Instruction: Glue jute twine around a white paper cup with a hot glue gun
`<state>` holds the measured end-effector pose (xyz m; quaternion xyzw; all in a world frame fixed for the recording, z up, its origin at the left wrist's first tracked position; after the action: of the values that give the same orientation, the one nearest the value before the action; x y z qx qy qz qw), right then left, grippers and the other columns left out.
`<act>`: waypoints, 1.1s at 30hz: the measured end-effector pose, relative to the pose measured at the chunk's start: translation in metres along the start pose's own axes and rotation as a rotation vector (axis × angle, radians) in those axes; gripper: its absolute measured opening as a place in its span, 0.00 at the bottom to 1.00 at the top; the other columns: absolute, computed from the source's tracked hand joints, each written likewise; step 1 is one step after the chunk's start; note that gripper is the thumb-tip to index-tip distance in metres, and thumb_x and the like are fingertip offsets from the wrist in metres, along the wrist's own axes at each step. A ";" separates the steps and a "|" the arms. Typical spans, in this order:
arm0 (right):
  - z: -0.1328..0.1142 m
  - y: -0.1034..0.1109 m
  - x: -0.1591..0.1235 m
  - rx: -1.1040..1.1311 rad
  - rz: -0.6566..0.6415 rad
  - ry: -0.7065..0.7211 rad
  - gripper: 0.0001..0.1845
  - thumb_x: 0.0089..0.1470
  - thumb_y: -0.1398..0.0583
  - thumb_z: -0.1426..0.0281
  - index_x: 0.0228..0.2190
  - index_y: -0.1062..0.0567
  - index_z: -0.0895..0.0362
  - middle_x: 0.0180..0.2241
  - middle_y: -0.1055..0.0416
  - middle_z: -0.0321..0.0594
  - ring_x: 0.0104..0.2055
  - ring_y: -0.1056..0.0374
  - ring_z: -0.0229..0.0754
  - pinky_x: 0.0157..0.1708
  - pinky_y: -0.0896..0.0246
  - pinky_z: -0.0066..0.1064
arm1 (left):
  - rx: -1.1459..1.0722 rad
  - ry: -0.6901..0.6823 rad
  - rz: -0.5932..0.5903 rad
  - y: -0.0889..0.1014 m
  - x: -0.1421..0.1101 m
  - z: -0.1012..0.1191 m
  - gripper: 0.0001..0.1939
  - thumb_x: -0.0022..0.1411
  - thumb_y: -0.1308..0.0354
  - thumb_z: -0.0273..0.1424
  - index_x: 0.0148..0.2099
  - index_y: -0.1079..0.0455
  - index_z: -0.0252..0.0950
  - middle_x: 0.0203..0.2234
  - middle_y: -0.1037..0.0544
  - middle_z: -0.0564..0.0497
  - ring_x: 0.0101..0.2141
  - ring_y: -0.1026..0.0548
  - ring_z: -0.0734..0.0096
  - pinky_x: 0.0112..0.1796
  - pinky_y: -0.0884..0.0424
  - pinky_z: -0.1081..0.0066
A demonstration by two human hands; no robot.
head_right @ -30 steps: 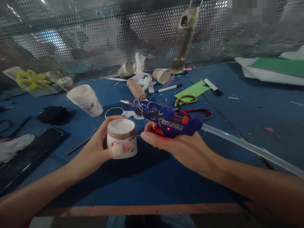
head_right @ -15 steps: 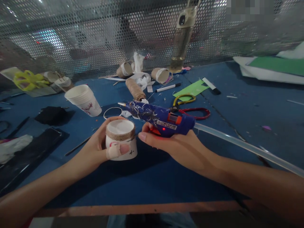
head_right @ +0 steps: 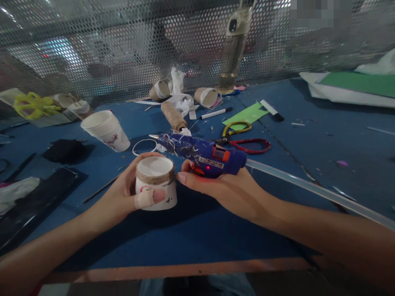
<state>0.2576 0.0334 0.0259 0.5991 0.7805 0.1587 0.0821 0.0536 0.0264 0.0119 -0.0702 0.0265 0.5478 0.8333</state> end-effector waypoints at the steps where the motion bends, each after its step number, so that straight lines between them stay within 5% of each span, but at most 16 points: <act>1: -0.001 0.000 0.000 0.005 0.001 -0.003 0.19 0.52 0.29 0.47 0.27 0.23 0.48 0.24 0.32 0.32 0.26 0.38 0.40 0.27 0.37 0.34 | 0.003 0.004 -0.005 0.000 0.000 0.000 0.31 0.51 0.23 0.25 0.55 0.31 0.44 0.43 0.21 0.52 0.43 0.23 0.63 0.43 0.25 0.69; 23: -0.007 0.003 0.003 -0.069 0.043 0.067 0.22 0.52 0.30 0.43 0.25 0.24 0.46 0.20 0.32 0.33 0.27 0.31 0.45 0.28 0.32 0.38 | -0.156 0.102 -0.043 0.002 0.001 -0.007 0.27 0.54 0.23 0.35 0.54 0.26 0.41 0.45 0.17 0.48 0.42 0.19 0.60 0.40 0.25 0.67; 30: -0.008 0.005 -0.001 -0.076 0.116 0.146 0.11 0.56 0.30 0.54 0.30 0.21 0.44 0.19 0.33 0.33 0.40 0.22 0.52 0.38 0.26 0.42 | -0.138 0.112 -0.045 0.003 0.001 -0.005 0.30 0.55 0.23 0.39 0.57 0.28 0.40 0.48 0.18 0.46 0.44 0.20 0.61 0.40 0.25 0.68; 33: -0.004 0.006 -0.003 -0.091 0.149 0.175 0.07 0.56 0.29 0.57 0.33 0.19 0.44 0.26 0.27 0.34 0.39 0.23 0.49 0.39 0.24 0.43 | -0.129 0.117 -0.060 0.004 0.001 -0.006 0.31 0.55 0.24 0.39 0.58 0.28 0.40 0.50 0.18 0.45 0.46 0.20 0.59 0.41 0.25 0.67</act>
<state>0.2626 0.0315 0.0317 0.6351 0.7298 0.2515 0.0285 0.0508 0.0278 0.0057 -0.1563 0.0375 0.5182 0.8400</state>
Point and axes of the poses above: each hand's wrist, its own x-axis towards the middle knuckle, its own y-axis out of the back of the hand, z = x × y, the point moved 4 cm from there along x, towards the middle knuckle
